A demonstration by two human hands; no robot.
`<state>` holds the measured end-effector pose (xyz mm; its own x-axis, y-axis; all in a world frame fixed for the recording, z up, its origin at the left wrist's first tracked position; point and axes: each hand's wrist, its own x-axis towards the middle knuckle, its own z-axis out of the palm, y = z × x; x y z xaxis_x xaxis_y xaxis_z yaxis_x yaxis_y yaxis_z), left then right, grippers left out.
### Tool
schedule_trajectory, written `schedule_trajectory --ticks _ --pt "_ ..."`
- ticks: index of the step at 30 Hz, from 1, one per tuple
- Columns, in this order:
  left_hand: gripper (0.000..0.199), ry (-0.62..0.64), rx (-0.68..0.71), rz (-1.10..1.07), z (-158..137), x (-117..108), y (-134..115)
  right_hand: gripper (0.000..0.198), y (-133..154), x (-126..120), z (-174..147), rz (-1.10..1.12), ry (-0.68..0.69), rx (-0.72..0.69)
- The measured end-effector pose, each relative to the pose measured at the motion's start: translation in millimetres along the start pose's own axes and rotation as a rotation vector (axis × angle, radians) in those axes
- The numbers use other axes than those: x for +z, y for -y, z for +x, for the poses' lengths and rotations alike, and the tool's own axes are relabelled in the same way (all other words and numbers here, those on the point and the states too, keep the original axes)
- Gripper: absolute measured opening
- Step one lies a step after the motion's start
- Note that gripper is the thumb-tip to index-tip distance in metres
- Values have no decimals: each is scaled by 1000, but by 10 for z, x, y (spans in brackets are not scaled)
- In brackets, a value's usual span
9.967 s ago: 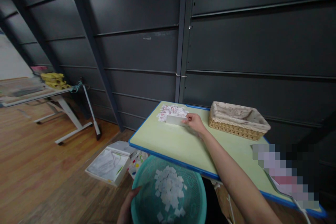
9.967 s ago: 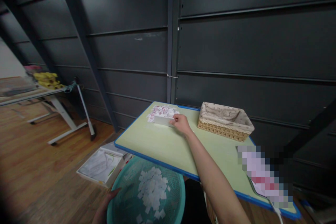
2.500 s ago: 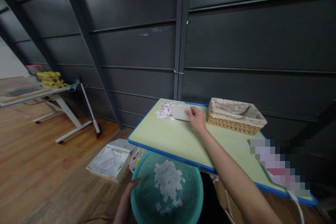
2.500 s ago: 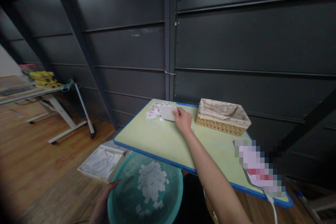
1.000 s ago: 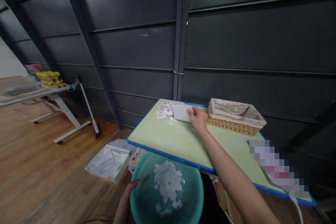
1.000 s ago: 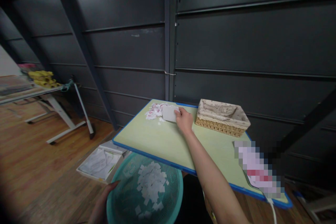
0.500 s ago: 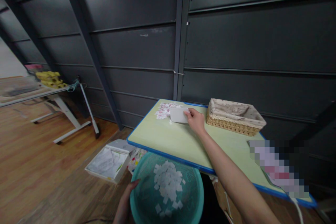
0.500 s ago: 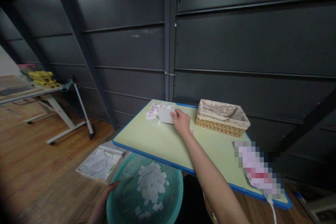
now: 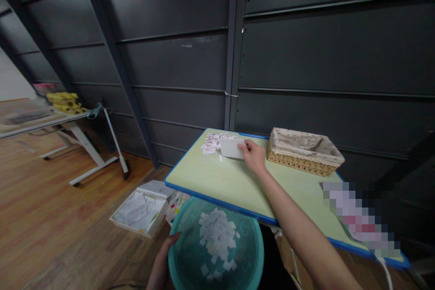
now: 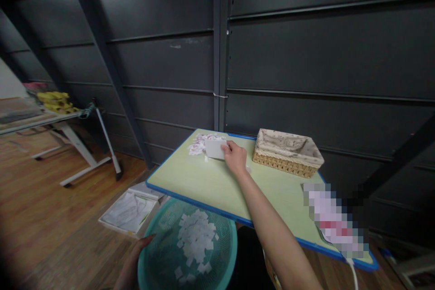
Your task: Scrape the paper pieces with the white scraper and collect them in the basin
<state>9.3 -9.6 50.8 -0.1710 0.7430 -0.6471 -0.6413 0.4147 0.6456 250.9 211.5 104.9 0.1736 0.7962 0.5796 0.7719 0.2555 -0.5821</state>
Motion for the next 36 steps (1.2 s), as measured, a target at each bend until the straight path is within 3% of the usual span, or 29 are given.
schedule_trajectory --ticks 7,19,25,32,36 --pt "66 -41 45 6 -33 9 -11 32 1 4 -8 -40 -19 3" --pt "51 -12 8 6 -67 43 -39 32 14 17 -24 -19 -20 1" --pt "65 14 -5 -15 -40 9 -19 31 13 27 -23 -26 28 -24" --pt "44 45 -22 -19 40 -49 -3 32 28 0 -20 -66 8 -1" --pt "44 43 -14 25 -16 -23 -7 32 39 -12 -17 -90 9 21"
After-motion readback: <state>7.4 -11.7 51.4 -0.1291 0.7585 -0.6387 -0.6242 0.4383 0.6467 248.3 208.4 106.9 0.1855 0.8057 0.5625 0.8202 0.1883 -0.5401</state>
